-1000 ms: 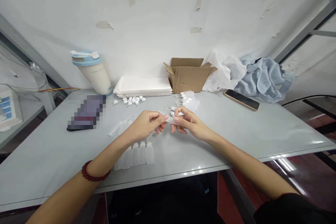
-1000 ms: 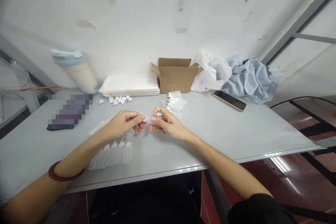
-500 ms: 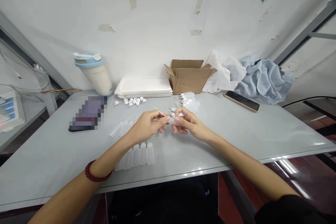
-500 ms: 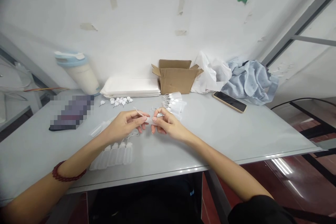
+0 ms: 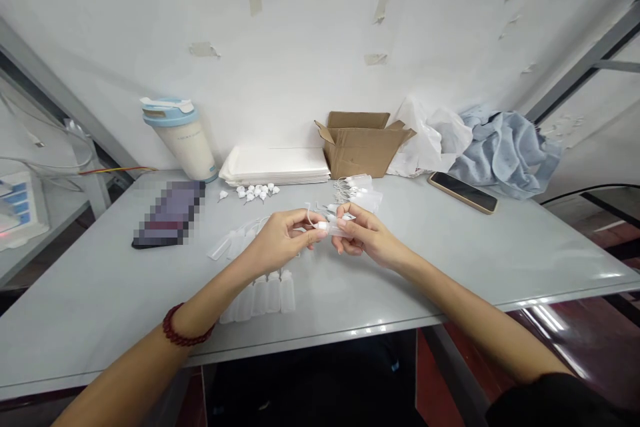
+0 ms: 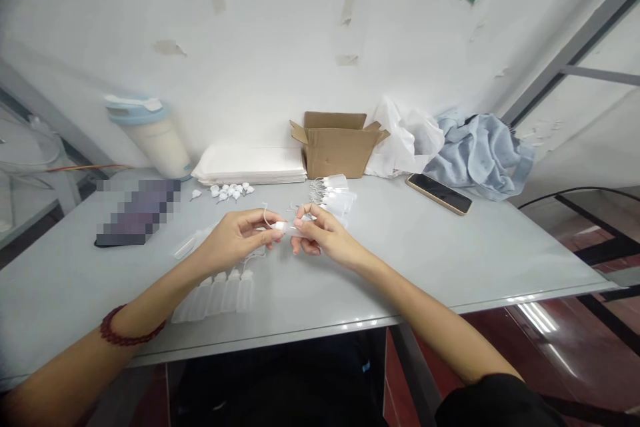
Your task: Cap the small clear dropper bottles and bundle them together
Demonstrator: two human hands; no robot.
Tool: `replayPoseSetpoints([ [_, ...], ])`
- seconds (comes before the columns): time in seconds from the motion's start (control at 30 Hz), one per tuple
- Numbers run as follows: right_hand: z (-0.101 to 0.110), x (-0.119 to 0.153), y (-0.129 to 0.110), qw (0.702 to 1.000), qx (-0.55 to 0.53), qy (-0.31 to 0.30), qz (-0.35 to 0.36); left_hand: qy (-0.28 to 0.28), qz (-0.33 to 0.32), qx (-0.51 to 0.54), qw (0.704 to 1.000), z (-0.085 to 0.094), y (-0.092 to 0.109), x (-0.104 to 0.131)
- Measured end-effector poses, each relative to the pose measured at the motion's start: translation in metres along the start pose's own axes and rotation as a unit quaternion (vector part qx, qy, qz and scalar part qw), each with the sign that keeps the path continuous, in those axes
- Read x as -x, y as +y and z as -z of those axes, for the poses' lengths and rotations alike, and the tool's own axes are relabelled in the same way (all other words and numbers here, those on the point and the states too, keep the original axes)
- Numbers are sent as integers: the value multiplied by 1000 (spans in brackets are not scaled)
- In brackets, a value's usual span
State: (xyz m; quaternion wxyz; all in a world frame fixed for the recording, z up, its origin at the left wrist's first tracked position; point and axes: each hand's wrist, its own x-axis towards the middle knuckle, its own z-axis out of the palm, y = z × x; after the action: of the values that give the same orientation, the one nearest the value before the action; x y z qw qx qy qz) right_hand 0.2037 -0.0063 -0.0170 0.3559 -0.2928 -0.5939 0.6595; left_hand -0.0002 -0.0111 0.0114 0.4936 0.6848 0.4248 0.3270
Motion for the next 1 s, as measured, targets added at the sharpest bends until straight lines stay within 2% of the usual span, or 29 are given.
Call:
replayPoseSetpoints([
  [0.17,-1,0,-3,1000,6,-10,-20,-10,16,-3,1000,-1,0,1],
  [0.23,-2,0,-2,999,29,-14,-18,-19,13,-4,1000,0,-1,1],
  [0.3,-2,0,0,997,82,9,0,-16,16,-4,1000,0,-2,0],
  [0.37,-3,0,3,983,169,55,37,-1,28,2,1000,1,-4,-1],
  [0.43,-3,0,7,958,259,94,78,13,42,8,999,1,-5,-3],
  [0.57,-3,-1,10,924,346,115,118,15,51,10,999,2,-4,-4],
  [0.67,-4,-1,7,926,342,114,112,11,47,-2,999,1,-3,-3],
  [0.87,-3,0,2,963,244,97,59,24,38,7,999,0,-8,-2],
  [1.0,-2,-1,4,953,263,118,90,8,38,9,999,2,-7,-4],
])
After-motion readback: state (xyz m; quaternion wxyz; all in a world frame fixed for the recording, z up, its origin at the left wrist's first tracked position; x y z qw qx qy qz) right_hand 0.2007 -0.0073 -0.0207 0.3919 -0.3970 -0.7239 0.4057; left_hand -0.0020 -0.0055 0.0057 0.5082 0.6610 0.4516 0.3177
